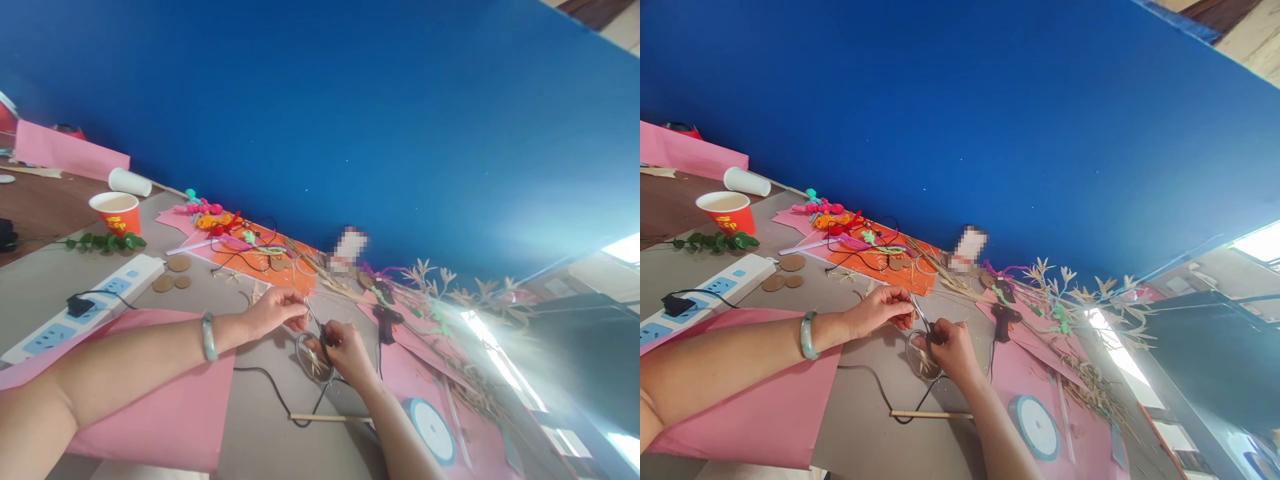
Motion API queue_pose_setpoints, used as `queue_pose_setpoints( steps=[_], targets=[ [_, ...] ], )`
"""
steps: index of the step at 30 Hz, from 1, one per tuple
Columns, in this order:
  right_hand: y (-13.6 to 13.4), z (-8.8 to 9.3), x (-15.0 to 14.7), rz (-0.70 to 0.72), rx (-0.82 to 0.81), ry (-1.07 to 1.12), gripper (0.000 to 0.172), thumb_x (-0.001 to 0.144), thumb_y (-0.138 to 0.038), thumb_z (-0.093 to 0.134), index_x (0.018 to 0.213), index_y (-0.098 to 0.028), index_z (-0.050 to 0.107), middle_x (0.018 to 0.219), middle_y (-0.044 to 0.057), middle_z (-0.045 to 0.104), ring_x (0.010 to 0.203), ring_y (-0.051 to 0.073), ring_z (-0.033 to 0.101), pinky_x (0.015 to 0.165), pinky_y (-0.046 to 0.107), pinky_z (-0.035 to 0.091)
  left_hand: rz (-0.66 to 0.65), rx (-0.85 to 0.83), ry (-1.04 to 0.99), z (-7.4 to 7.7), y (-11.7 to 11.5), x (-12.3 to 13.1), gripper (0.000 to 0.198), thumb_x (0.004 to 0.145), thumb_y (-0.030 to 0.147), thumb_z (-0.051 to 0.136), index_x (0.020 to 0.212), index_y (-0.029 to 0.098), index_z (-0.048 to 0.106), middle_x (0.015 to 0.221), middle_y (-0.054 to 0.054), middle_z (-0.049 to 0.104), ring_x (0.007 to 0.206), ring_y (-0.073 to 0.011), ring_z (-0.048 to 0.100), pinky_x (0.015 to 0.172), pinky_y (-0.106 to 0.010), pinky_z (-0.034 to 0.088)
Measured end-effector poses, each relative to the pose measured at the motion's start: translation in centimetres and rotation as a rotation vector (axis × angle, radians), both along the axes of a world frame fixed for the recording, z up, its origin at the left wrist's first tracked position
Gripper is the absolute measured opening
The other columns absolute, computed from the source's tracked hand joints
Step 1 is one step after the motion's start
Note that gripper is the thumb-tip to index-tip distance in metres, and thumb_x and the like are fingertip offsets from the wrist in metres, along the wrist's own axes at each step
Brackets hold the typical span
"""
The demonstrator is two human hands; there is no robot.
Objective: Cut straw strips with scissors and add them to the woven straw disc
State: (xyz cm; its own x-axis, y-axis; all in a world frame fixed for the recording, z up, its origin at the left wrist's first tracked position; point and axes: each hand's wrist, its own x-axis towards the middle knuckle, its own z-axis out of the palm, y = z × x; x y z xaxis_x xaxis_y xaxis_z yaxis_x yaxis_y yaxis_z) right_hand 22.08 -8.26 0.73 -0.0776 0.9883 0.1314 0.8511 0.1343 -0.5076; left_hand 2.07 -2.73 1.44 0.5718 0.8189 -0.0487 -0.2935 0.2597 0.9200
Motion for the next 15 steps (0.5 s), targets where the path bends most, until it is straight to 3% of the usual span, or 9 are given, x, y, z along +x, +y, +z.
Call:
queue_pose_setpoints(
  steps=[15],
  targets=[
    [0.05,0.16,0.01,-0.003,-0.003,-0.002,0.041,0.070,-0.051,0.060,0.050,-0.018,0.048,0.045,-0.004,0.043,0.051,0.010,0.037,0.047,0.021,0.026,-0.020,-0.003,-0.003,0.17,-0.08,-0.10,0.023,0.072,0.034,0.068,0.074,0.013,0.060,0.071,-0.005,0.066,0.061,-0.0121,0.064,0.059,-0.024,0.051]
  ],
)
